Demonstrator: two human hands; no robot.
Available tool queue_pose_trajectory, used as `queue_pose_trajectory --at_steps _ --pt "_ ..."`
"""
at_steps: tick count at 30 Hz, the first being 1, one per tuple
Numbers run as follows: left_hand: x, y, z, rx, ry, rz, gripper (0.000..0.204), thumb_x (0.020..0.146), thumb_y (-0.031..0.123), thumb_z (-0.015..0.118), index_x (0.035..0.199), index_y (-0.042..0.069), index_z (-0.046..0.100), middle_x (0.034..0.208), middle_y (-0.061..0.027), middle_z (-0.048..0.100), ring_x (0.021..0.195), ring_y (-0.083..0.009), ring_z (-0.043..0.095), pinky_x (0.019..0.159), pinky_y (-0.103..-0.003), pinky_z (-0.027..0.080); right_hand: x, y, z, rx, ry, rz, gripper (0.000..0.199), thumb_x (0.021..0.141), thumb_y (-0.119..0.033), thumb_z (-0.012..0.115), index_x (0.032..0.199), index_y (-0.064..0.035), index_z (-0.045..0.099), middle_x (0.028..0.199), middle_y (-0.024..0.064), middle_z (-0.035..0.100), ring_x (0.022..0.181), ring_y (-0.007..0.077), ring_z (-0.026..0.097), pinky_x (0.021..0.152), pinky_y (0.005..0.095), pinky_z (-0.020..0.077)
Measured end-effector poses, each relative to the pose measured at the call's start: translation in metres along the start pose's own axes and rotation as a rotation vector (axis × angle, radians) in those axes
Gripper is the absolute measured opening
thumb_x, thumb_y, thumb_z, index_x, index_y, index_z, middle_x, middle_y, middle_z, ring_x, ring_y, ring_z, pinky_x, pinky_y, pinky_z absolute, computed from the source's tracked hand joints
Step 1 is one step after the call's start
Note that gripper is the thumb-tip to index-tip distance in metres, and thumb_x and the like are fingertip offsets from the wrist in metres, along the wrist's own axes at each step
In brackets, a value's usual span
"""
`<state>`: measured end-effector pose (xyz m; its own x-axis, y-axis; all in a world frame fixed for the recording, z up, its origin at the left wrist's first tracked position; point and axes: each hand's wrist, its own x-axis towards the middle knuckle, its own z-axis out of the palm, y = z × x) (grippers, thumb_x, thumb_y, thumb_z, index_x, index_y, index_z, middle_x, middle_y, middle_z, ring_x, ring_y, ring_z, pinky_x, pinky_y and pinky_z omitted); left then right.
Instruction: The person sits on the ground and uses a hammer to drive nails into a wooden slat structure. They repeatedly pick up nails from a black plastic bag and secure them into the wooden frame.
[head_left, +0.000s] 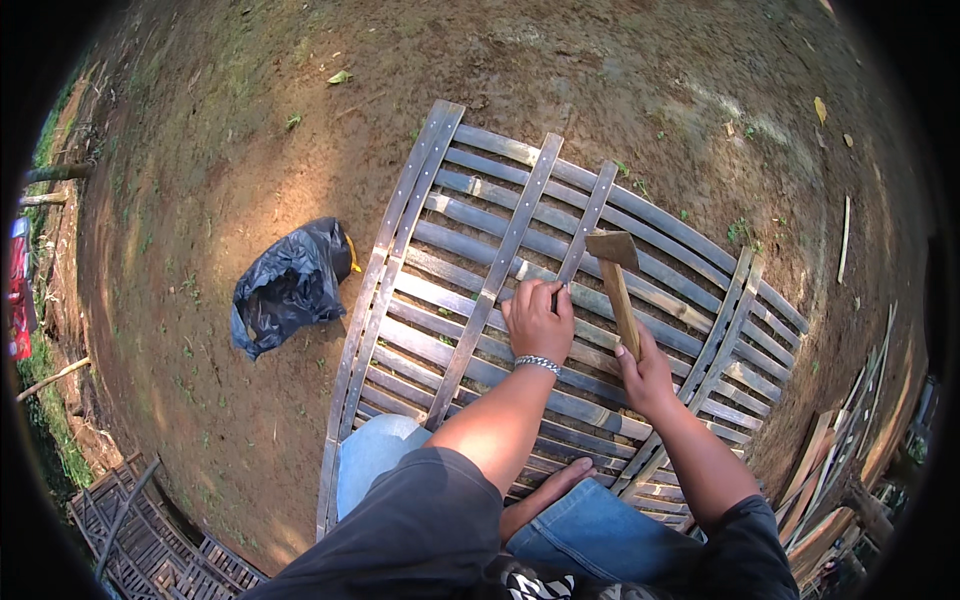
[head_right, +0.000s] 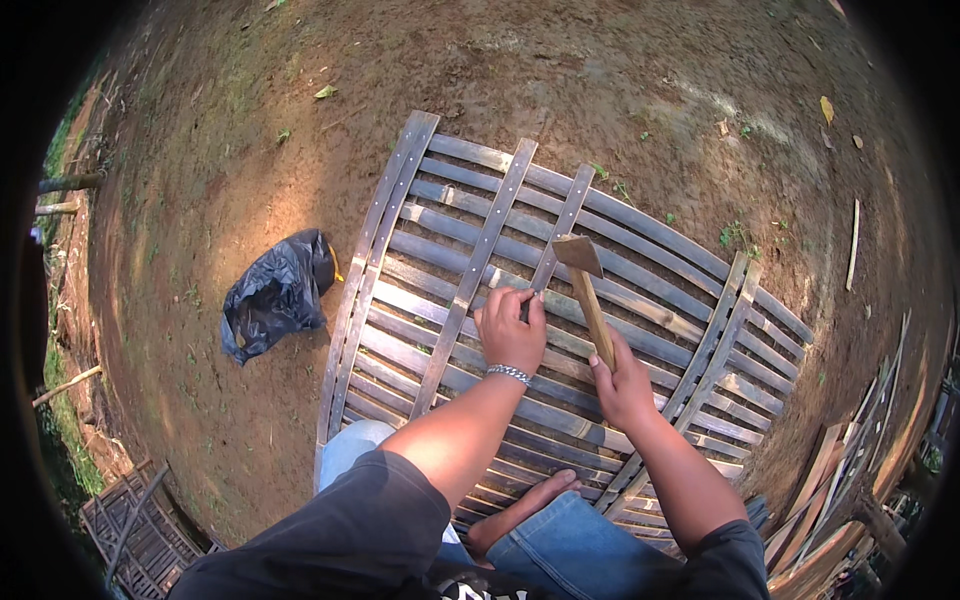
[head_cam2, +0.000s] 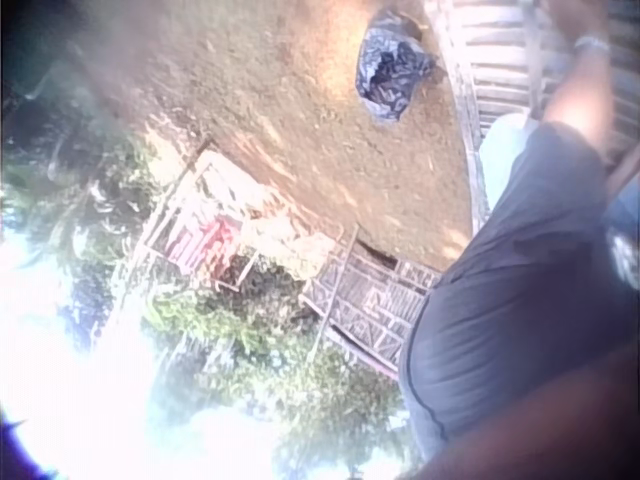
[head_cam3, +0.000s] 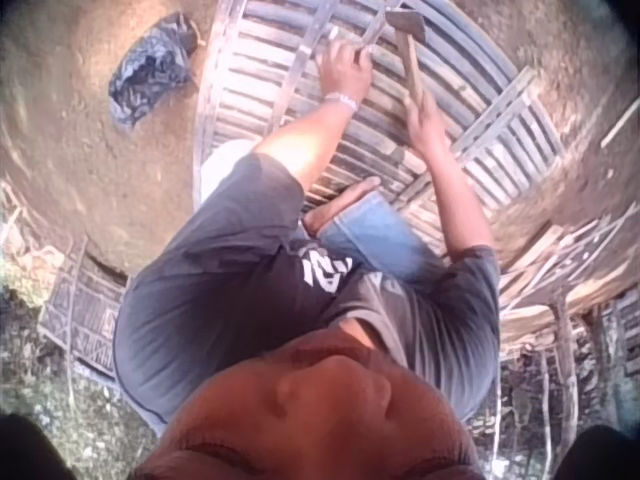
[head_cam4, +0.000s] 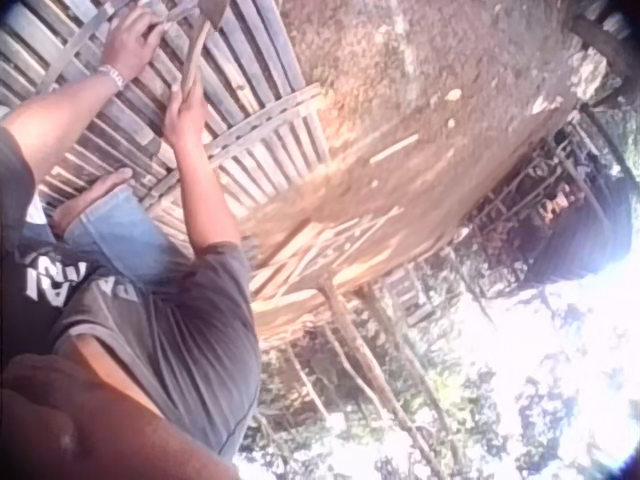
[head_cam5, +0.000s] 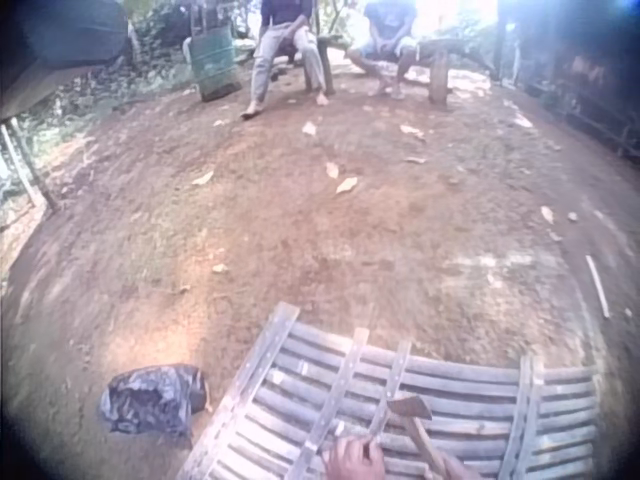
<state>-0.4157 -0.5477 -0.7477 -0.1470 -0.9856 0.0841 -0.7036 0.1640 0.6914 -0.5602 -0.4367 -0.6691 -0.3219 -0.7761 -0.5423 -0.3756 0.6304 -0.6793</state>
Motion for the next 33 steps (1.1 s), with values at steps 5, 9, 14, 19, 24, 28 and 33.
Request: queue_pose_trajectory --at_steps 5,9,14,19,24,28,33 --pt "0.003 0.0 -0.001 -0.058 0.003 0.011 0.017 0.089 0.018 0.071 0.103 0.009 0.066 0.106 -0.0087 0.065 0.104 -0.0294 0.062 0.09 -0.045 0.041 0.0 0.01 0.018 0.047 0.086 -0.004 0.052 0.102 -0.018 0.057 0.15 -0.0094 0.041 0.124 0.027 0.065 0.117 0.0443 0.064 0.098 0.0446 0.049" --pt "-0.003 0.0 -0.008 -0.005 -0.048 -0.029 0.032 0.091 0.016 0.063 0.122 0.009 0.06 0.127 -0.0127 0.058 0.123 -0.0326 0.053 0.102 -0.05 0.034 -0.005 -0.002 0.011 0.038 0.05 0.048 0.052 0.102 -0.02 0.057 0.151 -0.0096 0.041 0.122 0.0267 0.066 0.117 0.0441 0.064 0.097 0.045 0.0488" --pt "-0.005 0.005 -0.008 0.262 -0.051 -0.082 0.051 0.094 0.016 0.056 0.143 0.007 0.048 0.158 -0.0147 0.039 0.145 -0.0339 0.036 0.114 -0.057 0.021 0.003 -0.012 -0.001 0.019 0.03 -0.058 0.052 0.102 -0.02 0.057 0.15 -0.0118 0.041 0.113 0.0271 0.068 0.109 0.0471 0.065 0.091 0.0477 0.051" --pt "-0.007 0.006 -0.005 0.339 -0.138 -0.123 0.054 0.094 0.015 0.052 0.147 0.005 0.045 0.161 -0.0145 0.035 0.146 -0.0331 0.034 0.115 -0.056 0.021 0.008 -0.004 -0.023 -0.047 -0.084 -0.101 0.053 0.101 -0.019 0.057 0.15 -0.0125 0.041 0.122 0.0261 0.066 0.11 0.048 0.064 0.092 0.0496 0.0519" --pt "-0.002 0.009 -0.004 0.412 -0.191 -0.121 0.059 0.094 0.018 0.055 0.15 0.005 0.042 0.161 -0.0108 0.034 0.146 -0.0288 0.032 0.116 -0.053 0.021 0.004 0.022 -0.031 -0.192 -0.169 -0.169 0.051 0.099 -0.017 0.058 0.149 -0.0117 0.045 0.124 0.0251 0.066 0.11 0.0466 0.065 0.093 0.0478 0.0532" --pt "-0.002 0.008 -0.005 0.419 -0.192 -0.127 0.059 0.093 0.017 0.056 0.15 0.005 0.044 0.161 -0.0105 0.034 0.145 -0.0277 0.033 0.116 -0.052 0.022 -0.005 0.026 -0.036 -0.199 -0.114 -0.359 0.055 0.094 -0.011 0.065 0.146 -0.0078 0.048 0.121 0.0239 0.067 0.103 0.0448 0.068 0.088 0.0478 0.0555" --pt "0.0 0.009 -0.007 0.388 -0.203 -0.121 0.056 0.095 0.017 0.054 0.149 0.004 0.045 0.16 -0.0102 0.035 0.145 -0.0273 0.033 0.116 -0.051 0.022 0.01 0.019 -0.029 -0.37 -0.205 -0.222 0.049 0.095 -0.011 0.063 0.142 -0.007 0.051 0.123 0.0234 0.067 0.105 0.0437 0.067 0.09 0.0481 0.0551"
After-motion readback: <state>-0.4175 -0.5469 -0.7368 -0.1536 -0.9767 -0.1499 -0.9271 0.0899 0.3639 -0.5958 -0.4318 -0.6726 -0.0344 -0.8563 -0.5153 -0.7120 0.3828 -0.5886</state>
